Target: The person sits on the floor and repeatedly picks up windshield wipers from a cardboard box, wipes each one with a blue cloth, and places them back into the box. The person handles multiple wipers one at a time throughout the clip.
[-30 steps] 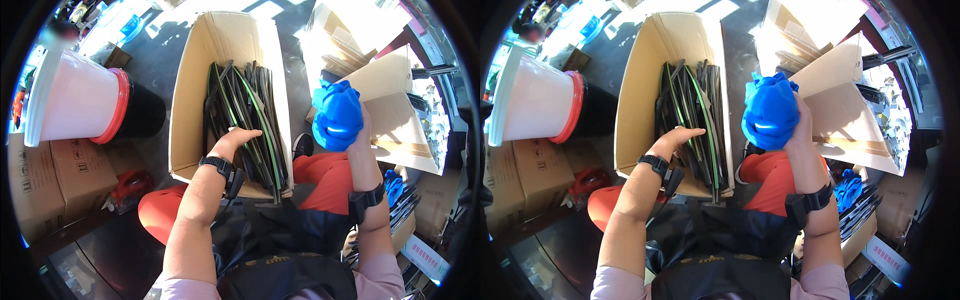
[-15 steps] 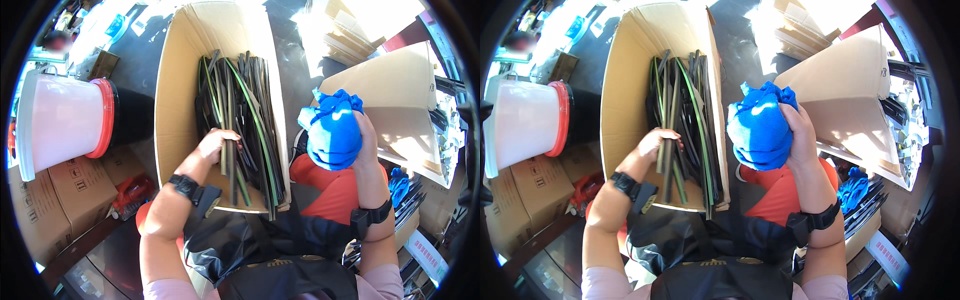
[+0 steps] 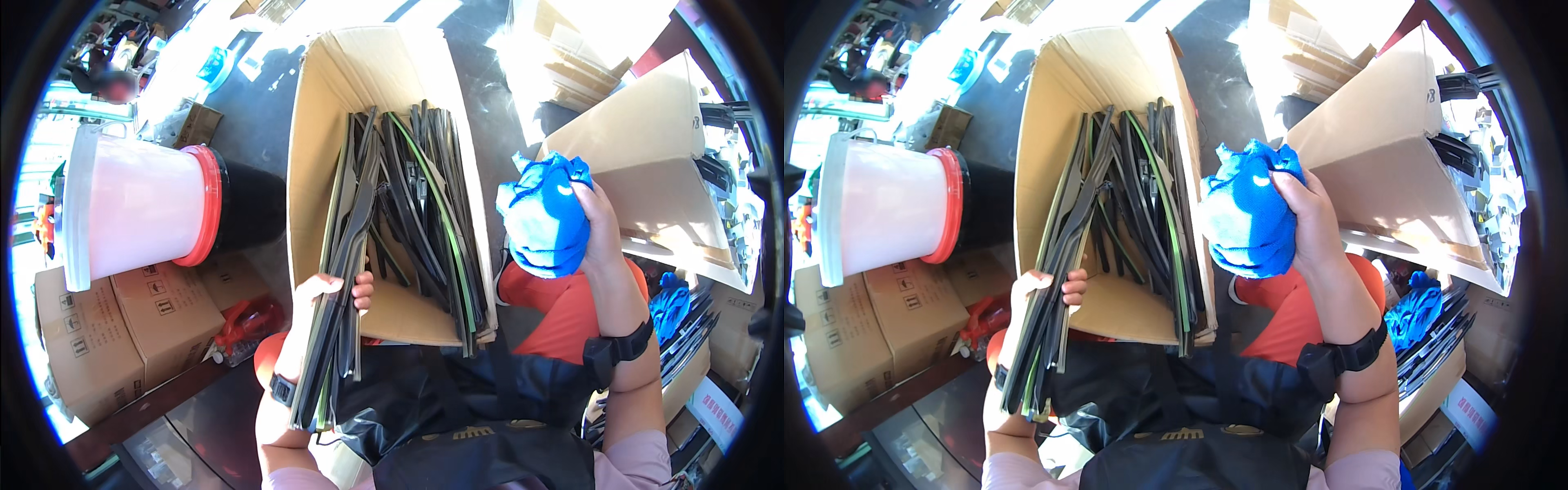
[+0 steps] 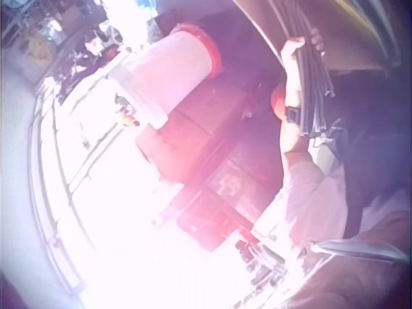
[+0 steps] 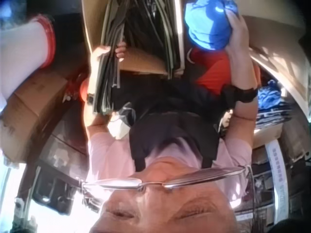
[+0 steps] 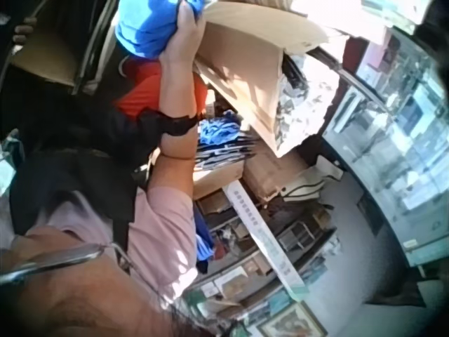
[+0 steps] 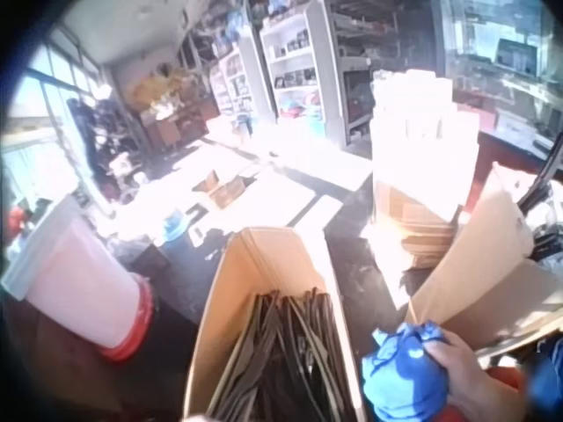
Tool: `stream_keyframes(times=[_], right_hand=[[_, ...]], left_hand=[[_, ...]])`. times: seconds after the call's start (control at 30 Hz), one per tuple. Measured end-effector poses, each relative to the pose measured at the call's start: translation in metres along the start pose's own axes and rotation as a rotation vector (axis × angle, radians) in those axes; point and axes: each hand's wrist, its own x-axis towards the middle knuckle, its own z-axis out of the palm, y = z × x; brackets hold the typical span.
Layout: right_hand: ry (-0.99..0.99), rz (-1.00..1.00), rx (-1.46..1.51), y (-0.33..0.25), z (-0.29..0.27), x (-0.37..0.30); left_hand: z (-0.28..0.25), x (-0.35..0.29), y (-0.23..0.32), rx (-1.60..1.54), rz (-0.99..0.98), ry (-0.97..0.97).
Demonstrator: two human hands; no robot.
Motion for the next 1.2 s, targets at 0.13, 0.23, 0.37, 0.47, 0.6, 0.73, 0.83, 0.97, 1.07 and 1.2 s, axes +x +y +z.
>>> stream_keyframes(times=[0.13, 0.23, 0.37, 0.47, 0.6, 0.73, 0.83, 0.97, 1.07, 1.2], right_hand=[[-0.015, -0.008, -0.004, 0.0, 0.002, -0.002], [-0.036, 0.001, -0.009, 0.001, 0.002, -0.002], [-0.085, 0.033, 0.005, 0.005, -0.001, 0.001], [-0.11, 0.011, 0.025, 0.004, 0.013, -0.004], [-0.282, 0.093, -0.054, 0.011, 0.014, -0.001], [-0.336, 0.122, -0.242, 0.022, 0.012, -0.003], [-0.376, 0.121, -0.35, 0.025, 0.011, -0.002], [-0.386, 0.044, -0.477, 0.019, 0.012, -0.001], [-0.389, 0.045, -0.431, 0.017, 0.015, -0.002], [-0.426, -0.011, -0.542, 0.018, 0.009, 0.001]], left_hand=[[-0.015, -0.024, -0.011, -0.08, -0.043, -0.191], [-0.008, -0.036, -0.018, -0.035, -0.03, -0.295], [-0.009, -0.036, -0.022, -0.003, -0.056, -0.396], [0.0, -0.03, -0.027, -0.111, -0.075, -0.449], [-0.002, -0.01, -0.032, -0.068, -0.075, -0.434], [-0.008, 0.006, -0.03, -0.138, -0.111, -0.542], [-0.011, 0.009, -0.031, -0.145, -0.114, -0.579], [-0.001, 0.01, -0.032, -0.181, -0.103, -0.547], [0.005, 0.014, -0.03, -0.098, -0.079, -0.466], [0.028, 0.026, -0.031, 0.082, 0.034, -0.207]])
